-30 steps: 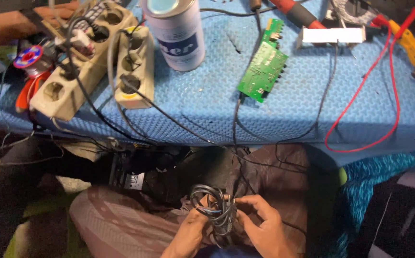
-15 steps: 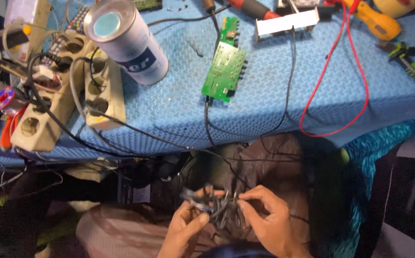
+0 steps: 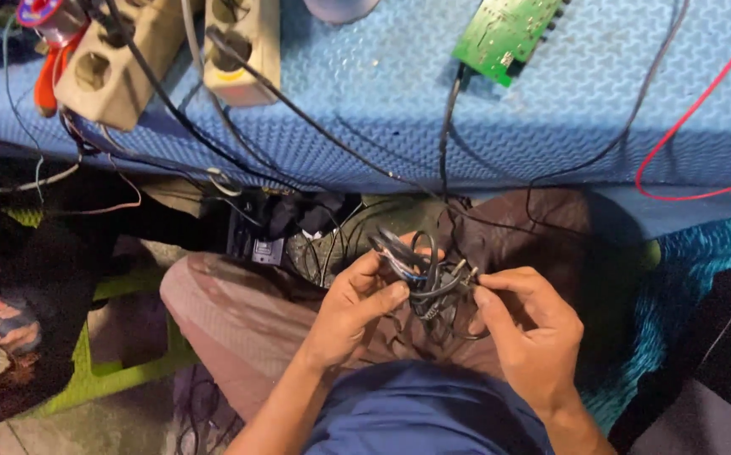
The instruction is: Soldering components onto a circuit board and preparing wires for connection.
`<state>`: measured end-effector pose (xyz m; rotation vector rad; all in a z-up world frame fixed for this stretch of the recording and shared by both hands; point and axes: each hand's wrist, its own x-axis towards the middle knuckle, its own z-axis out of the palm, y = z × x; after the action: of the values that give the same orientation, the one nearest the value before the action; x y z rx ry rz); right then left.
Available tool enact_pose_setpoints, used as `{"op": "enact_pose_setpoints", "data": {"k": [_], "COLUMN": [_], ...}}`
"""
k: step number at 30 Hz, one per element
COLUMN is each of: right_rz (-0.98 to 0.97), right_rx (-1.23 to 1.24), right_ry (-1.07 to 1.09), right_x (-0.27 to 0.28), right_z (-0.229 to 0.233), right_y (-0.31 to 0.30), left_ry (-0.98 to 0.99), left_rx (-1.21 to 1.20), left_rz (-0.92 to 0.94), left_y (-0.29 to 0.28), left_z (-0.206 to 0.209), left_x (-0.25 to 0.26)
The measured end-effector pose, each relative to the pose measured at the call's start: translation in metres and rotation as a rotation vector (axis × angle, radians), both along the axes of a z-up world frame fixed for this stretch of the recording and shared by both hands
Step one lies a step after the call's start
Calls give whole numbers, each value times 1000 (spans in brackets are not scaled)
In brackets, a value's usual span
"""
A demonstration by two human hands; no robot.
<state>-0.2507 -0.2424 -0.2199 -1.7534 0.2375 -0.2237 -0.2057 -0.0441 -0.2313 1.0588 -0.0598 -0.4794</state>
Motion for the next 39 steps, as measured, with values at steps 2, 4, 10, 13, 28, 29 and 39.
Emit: {"op": "enact_pose_setpoints", "data": {"k": [2, 4, 10, 13, 28, 29, 39], "right_rz": [37, 50, 50, 46, 176, 183, 208], "right_rx": [-49, -53, -57, -112, -183, -145, -364], "right_ry": [1, 35, 117, 165, -151, -187, -192], "right_x": [0, 0, -3, -4, 3, 3, 2], "right_z": [1, -5, -16, -14, -8, -8, 1], "right_y": [1, 2, 8, 11, 21, 23, 26], "left_ry": [17, 4, -121, -175, -306, -287, -23], "left_rx": [-4, 1, 271, 360, 748, 742, 527], "left_rz": [9, 26, 123, 162, 262, 257, 241], "left_y": [2, 3, 8, 8, 1, 1, 5], "left_z": [8, 12, 6, 2, -15, -14, -26], "left_x": [-1, -1, -3, -6, -18, -19, -17]}}
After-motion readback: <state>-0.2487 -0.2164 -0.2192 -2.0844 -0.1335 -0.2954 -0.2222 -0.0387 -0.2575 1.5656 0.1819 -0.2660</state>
